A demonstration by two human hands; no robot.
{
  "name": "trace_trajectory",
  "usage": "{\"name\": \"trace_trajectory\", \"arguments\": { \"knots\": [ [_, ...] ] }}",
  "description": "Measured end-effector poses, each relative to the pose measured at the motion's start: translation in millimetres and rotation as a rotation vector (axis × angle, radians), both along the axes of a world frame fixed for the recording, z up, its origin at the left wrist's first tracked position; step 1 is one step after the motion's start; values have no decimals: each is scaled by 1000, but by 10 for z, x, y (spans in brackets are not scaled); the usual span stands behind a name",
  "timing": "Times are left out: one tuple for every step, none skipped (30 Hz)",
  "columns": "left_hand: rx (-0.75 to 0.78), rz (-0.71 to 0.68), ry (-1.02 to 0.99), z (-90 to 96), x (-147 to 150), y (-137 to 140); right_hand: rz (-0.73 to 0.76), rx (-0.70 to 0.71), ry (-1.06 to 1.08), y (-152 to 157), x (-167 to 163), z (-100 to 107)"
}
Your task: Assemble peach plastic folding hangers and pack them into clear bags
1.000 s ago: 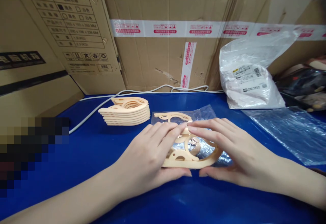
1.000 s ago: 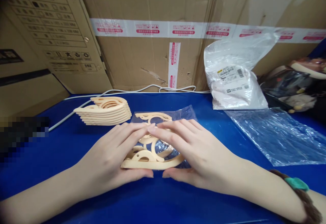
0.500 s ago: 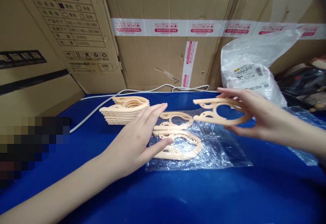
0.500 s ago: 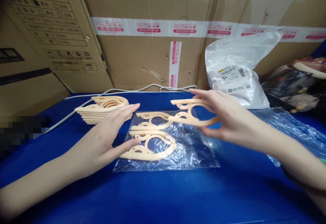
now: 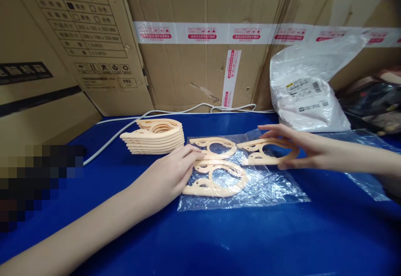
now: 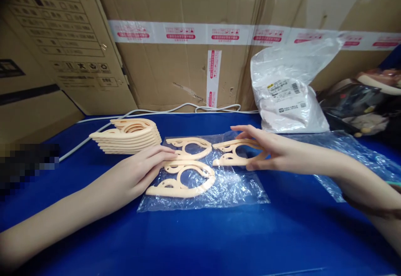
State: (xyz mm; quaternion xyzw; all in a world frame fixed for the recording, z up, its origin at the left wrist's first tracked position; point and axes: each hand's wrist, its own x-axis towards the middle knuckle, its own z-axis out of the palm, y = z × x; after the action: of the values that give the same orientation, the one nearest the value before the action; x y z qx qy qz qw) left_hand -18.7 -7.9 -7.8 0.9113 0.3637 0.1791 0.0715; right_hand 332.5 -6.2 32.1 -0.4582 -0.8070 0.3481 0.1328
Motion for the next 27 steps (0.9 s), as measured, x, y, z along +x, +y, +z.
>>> {"name": "trace_trajectory", "arguments": {
  "knots": [
    [-3, -3, 2, -2, -6, 4, -6, 14, 8, -1, -14, 2],
    [-6, -6, 4, -3, -10, 5, -12, 27, 12, -2, -23, 7],
    [-8, -8, 4, -3, -13, 5, -14, 42, 12, -2, -27, 14],
    [-9, -9, 2, -3, -14, 4, -11, 66, 3, 1, -28, 19],
    [-9, -9, 1, -2, -14, 2, -5, 102, -12, 9, -26, 21],
    [-9, -10, -1, -1, -12, 1, -1, 146, -33, 21, -19, 21],
    [-9, -10, 0, 1, -9, -1, 1, 197, -57, 37, -9, 17],
    [-11, -9, 2, 2, -6, -2, 2, 244, -80, 55, 3, 11],
    [-13, -10, 5, 3, -3, -2, 3, 281, -103, 73, 16, 3],
    [-16, -11, 9, 3, -1, -2, 7, 298, -127, 86, 26, -3],
    [-17, -12, 10, 3, -1, -2, 9, 303, -156, 92, 30, -9],
    [-19, -12, 10, 3, -1, -2, 6, 302, -193, 87, 26, -12],
    [-23, -11, 11, 2, -3, -2, -2, 306, -237, 70, 11, -12],
    [-25, -10, 10, 1, -5, -1, -16, 318, -282, 40, -12, -10],
    [-27, -7, 9, 0, -8, 0, -35, 331, -329, 1, -44, -5],
    [-28, -6, 7, 0, -10, 0, -56, 345, -370, -46, -82, 1],
    [-29, -6, 5, 0, -11, 0, -75, 353, -408, -96, -121, 8],
    [-29, -6, 4, 0, -12, -2, -87, 351, -439, -144, -159, 15],
    [-28, -5, 4, 1, -12, -5, -93, 348, -462, -185, -191, 21],
    [-28, -3, 5, 2, -12, -8, -87, 341, -477, -217, -215, 27],
    [-28, 0, 8, 2, -11, -12, -78, 328, -488, -237, -227, 32],
    [-28, 3, 12, 3, -11, -15, -69, 314, -494, -244, -227, 34],
    [-29, 6, 16, 3, -11, -17, -58, 299, -497, -240, -217, 35],
    [-30, 7, 20, 3, -10, -18, -49, 288, -495, -227, -197, 34],
    [-32, 7, 23, 3, -10, -17, -39, 284, -492, -207, -171, 30],
    [-35, 5, 24, 2, -10, -14, -30, 281, -490, -183, -143, 23],
    [-36, 4, 25, 2, -9, -11, -23, 280, -489, -158, -116, 13]
  ]
}}
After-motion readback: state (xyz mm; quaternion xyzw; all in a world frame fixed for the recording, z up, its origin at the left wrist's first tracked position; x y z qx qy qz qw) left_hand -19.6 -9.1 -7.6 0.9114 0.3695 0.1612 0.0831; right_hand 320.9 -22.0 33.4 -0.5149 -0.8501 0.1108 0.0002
